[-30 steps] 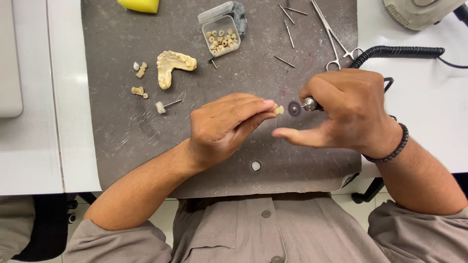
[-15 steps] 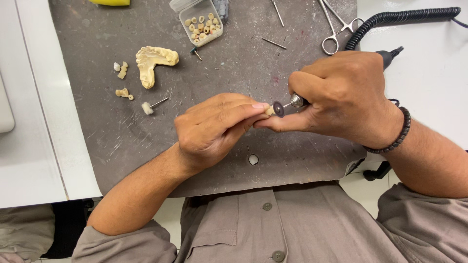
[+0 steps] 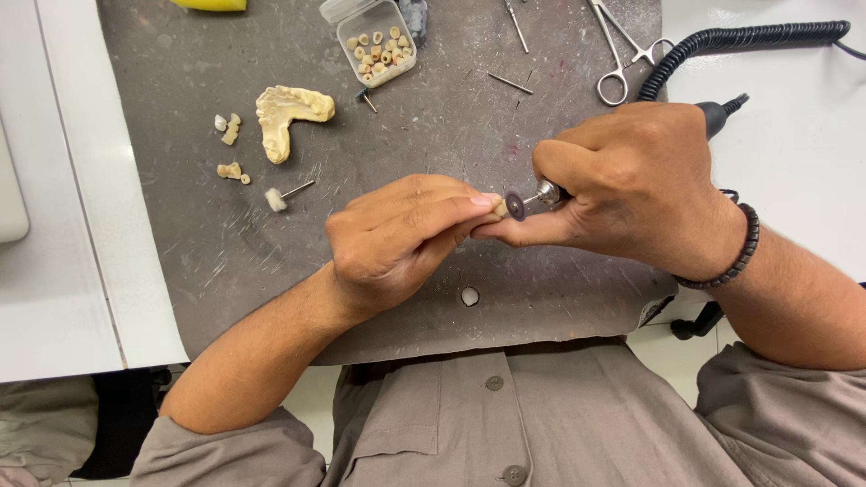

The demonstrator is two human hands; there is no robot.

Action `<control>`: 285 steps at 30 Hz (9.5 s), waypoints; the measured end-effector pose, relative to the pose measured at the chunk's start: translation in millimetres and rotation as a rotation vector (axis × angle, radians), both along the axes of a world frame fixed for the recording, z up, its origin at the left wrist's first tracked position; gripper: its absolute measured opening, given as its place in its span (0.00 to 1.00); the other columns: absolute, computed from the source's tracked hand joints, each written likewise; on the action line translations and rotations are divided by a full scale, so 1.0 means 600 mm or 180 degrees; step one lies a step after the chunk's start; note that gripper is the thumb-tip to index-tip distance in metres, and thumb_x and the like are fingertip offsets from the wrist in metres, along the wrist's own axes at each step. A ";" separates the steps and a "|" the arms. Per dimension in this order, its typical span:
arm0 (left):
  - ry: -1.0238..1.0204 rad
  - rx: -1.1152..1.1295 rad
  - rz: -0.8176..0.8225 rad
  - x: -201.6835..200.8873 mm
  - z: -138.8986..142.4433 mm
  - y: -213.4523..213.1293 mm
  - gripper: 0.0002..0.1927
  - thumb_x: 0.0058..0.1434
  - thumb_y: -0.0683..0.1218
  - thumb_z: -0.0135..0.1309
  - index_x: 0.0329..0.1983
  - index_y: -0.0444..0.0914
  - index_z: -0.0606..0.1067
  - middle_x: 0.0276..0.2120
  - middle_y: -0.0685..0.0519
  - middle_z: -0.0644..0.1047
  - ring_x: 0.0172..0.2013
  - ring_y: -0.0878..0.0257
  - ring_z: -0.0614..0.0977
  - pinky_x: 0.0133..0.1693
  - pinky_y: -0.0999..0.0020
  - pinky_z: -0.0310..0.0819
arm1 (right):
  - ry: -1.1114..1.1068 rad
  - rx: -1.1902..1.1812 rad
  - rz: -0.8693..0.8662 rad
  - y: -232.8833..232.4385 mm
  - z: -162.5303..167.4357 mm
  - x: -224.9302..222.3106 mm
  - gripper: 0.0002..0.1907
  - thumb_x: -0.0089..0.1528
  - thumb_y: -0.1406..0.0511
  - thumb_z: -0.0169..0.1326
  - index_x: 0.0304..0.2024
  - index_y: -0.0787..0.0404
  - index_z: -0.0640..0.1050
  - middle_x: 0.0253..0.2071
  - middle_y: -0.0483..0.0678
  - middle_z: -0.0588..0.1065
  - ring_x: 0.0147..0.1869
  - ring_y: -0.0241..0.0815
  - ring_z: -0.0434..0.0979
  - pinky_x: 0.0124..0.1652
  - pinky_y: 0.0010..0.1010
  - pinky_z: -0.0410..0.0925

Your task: The person sits at a dental laboratory bench and uses a rotary micromotor tool to grind and polish small dental prosthetic pieces, holding each piece by hand and rotating it to work all surfaces. They change tool attachments between pieces and continue shaping additional crowns from the tray.

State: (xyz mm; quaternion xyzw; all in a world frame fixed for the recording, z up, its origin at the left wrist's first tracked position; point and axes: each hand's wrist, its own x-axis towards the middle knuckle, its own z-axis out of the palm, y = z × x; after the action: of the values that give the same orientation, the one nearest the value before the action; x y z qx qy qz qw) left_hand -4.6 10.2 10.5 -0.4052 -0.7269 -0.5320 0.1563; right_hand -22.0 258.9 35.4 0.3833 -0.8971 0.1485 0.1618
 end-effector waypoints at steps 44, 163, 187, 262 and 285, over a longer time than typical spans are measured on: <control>0.0075 0.0001 -0.0068 -0.001 0.006 -0.003 0.15 0.64 0.33 0.66 0.52 0.34 0.76 0.45 0.46 0.83 0.47 0.56 0.87 0.46 0.68 0.87 | -0.0097 0.0019 -0.0029 -0.002 0.005 0.003 0.38 0.52 0.36 0.64 0.12 0.54 0.62 0.09 0.40 0.56 0.13 0.35 0.55 0.16 0.30 0.48; 0.0069 -0.0013 -0.0245 0.000 0.007 -0.004 0.14 0.64 0.33 0.66 0.52 0.32 0.77 0.45 0.45 0.83 0.46 0.55 0.87 0.46 0.66 0.87 | 0.0007 0.0090 -0.0052 0.002 0.011 0.013 0.39 0.51 0.34 0.62 0.12 0.54 0.62 0.09 0.39 0.55 0.13 0.33 0.54 0.16 0.29 0.47; 0.0088 -0.0060 -0.0195 0.003 0.011 -0.005 0.14 0.65 0.34 0.66 0.52 0.32 0.77 0.45 0.46 0.83 0.46 0.56 0.87 0.46 0.67 0.87 | 0.0025 0.0073 -0.0052 0.006 0.010 0.016 0.38 0.52 0.34 0.60 0.13 0.54 0.62 0.09 0.39 0.56 0.13 0.34 0.54 0.16 0.29 0.48; -0.0643 0.0141 -0.0114 0.001 -0.010 0.000 0.12 0.69 0.38 0.65 0.54 0.36 0.79 0.52 0.48 0.82 0.48 0.62 0.88 0.48 0.74 0.88 | -0.0039 -0.0234 0.0153 0.005 0.022 0.003 0.33 0.50 0.43 0.71 0.20 0.60 0.70 0.15 0.45 0.63 0.18 0.41 0.60 0.21 0.32 0.55; -0.0469 -0.0078 -0.0181 0.003 -0.020 0.002 0.14 0.65 0.36 0.67 0.52 0.35 0.79 0.50 0.48 0.82 0.50 0.59 0.87 0.49 0.72 0.87 | -0.0007 0.0484 -0.0089 0.004 0.009 0.007 0.39 0.51 0.34 0.63 0.12 0.55 0.63 0.10 0.39 0.56 0.14 0.34 0.56 0.17 0.30 0.48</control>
State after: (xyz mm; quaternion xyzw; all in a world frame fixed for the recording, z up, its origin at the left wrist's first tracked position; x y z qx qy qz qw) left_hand -3.0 11.7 -1.5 -0.3872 -0.7311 -0.5556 0.0823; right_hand -17.6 261.3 41.0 0.3817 -0.9113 0.0781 0.1333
